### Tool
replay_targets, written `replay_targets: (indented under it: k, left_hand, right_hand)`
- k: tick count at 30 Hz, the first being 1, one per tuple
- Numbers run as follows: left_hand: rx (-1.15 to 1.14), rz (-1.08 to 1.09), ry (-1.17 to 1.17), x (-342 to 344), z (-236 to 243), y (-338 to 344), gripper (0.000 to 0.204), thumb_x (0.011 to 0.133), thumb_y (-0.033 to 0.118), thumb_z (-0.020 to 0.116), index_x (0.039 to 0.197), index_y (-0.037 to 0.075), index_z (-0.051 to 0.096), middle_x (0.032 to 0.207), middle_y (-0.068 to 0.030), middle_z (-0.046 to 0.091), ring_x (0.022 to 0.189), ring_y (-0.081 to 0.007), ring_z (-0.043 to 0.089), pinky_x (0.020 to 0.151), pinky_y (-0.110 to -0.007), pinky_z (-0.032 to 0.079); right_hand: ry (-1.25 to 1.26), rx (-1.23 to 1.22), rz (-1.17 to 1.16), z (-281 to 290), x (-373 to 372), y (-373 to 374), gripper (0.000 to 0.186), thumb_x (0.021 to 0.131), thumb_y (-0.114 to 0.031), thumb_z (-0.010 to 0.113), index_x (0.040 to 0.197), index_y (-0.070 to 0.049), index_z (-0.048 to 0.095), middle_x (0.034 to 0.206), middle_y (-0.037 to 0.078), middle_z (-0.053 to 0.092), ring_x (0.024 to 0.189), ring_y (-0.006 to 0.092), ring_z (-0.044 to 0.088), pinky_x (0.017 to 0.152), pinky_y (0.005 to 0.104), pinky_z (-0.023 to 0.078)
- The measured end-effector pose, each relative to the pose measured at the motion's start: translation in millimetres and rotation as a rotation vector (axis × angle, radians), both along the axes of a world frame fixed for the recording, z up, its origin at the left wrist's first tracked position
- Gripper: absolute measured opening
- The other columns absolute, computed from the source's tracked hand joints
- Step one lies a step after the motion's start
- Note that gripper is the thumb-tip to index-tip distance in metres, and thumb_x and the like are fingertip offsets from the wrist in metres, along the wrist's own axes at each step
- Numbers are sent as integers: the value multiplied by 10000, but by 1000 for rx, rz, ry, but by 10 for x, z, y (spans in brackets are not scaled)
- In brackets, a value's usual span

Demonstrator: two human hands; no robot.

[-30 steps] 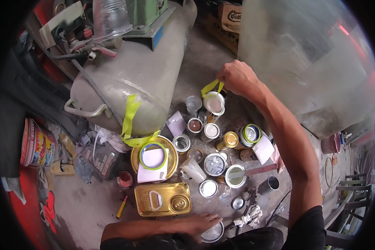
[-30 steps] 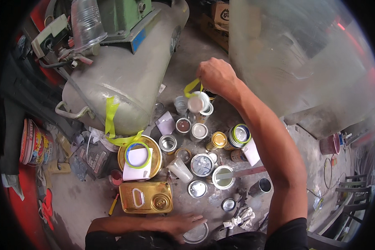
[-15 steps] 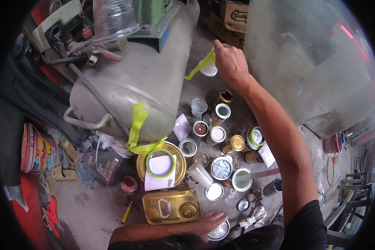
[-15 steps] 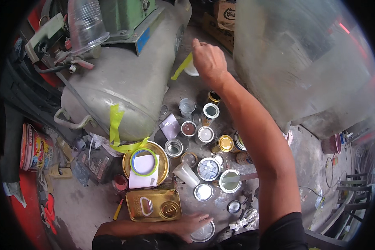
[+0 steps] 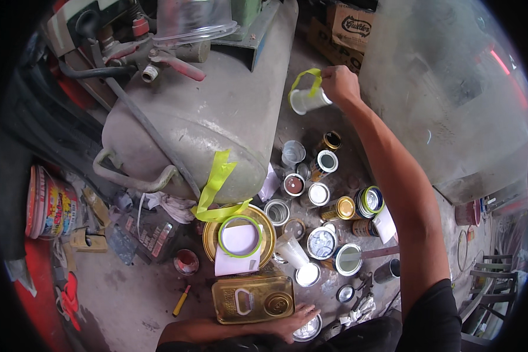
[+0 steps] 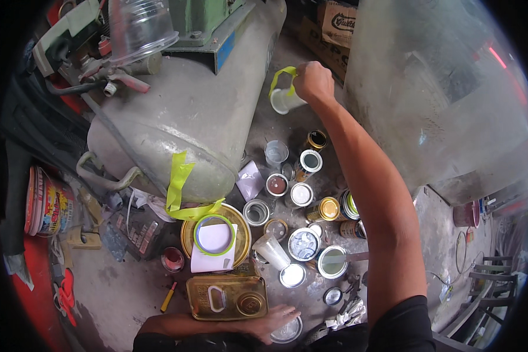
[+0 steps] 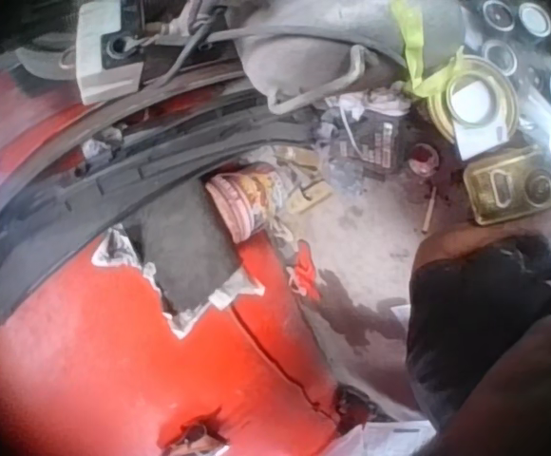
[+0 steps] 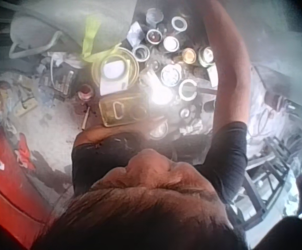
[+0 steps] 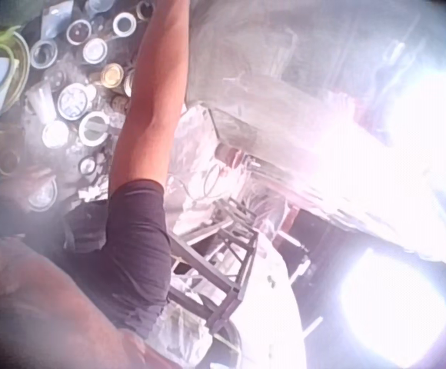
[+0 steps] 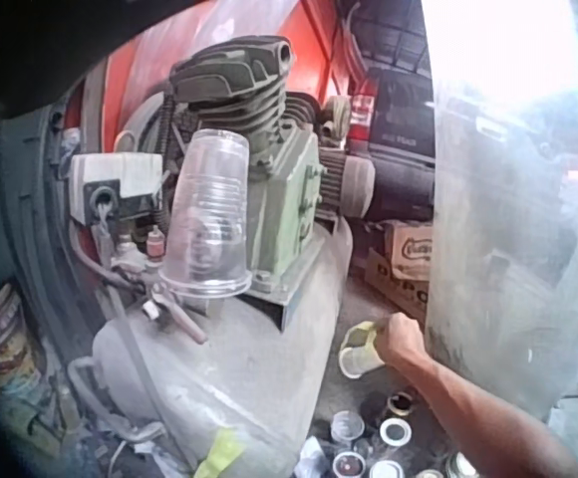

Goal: The person sits on the floor and cleans a paint sprayer cup with a cloth. They then open a paint can, stir the contents with a stick, and pour the paint into a plastic cup. Finally, they add a liquid from a gold can into the mixture and stir it again.

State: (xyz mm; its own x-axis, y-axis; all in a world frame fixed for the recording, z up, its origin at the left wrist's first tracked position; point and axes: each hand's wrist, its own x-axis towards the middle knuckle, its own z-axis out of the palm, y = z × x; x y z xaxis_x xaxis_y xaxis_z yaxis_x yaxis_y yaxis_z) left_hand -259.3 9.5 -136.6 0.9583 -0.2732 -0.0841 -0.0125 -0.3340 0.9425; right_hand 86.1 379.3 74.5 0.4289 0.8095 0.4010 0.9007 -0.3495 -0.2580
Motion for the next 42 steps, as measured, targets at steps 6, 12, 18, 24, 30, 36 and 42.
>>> replay_targets:
  k: [6,12,18,24,30,36,42]
  left_hand:
    - [12,-6,66,-17,62,39,1391,499,226,930,1586,-2,93,1572,-321,222,1456,-495,232,1225,-523,200]
    - [81,-34,-48,6,-108,-71,1373,497,237,931,1570,-30,117,1551,-328,251,1458,-461,264,1230,-492,211]
    - [92,-17,-34,-16,-188,-120,1368,493,229,926,1563,-44,120,1548,-332,253,1462,-464,257,1230,-497,206]
    - [64,-63,33,26,7,11,1373,504,229,925,1566,-41,98,1560,-339,231,1460,-487,251,1228,-507,206]
    - [114,-114,98,77,108,55,1341,547,218,918,1571,-29,88,1556,-345,235,1463,-486,252,1233,-499,201]
    - [179,69,-78,26,2,-26,1317,557,305,934,1561,-29,150,1528,-302,304,1422,-455,335,1169,-500,336]
    - [211,232,-39,125,98,-82,1225,602,393,916,1528,-35,238,1499,-248,363,1372,-419,393,1111,-485,413]
  right_hand:
    - [-448,-212,135,248,-437,-31,121,783,-81,665,845,-49,764,933,178,738,867,354,731,737,424,586]
    - [-494,8,210,182,-218,-53,135,860,-163,678,922,-42,678,940,172,731,852,373,721,715,459,578]
    - [-142,-12,83,285,-342,1,381,872,-391,725,968,-26,674,882,219,719,856,407,704,749,495,559]
    - [-229,-25,150,347,-403,114,597,862,-380,717,1176,106,570,938,241,718,896,405,708,781,485,562]
    - [-245,16,160,521,-544,54,441,874,-275,681,1128,71,580,914,243,714,858,425,702,746,498,562]
    - [-139,-116,244,426,-348,-673,292,881,-287,681,986,-15,696,846,218,711,804,428,686,720,502,547]
    - [182,-303,247,432,95,-2300,359,915,-326,684,1061,0,718,816,194,712,714,351,696,689,417,545]
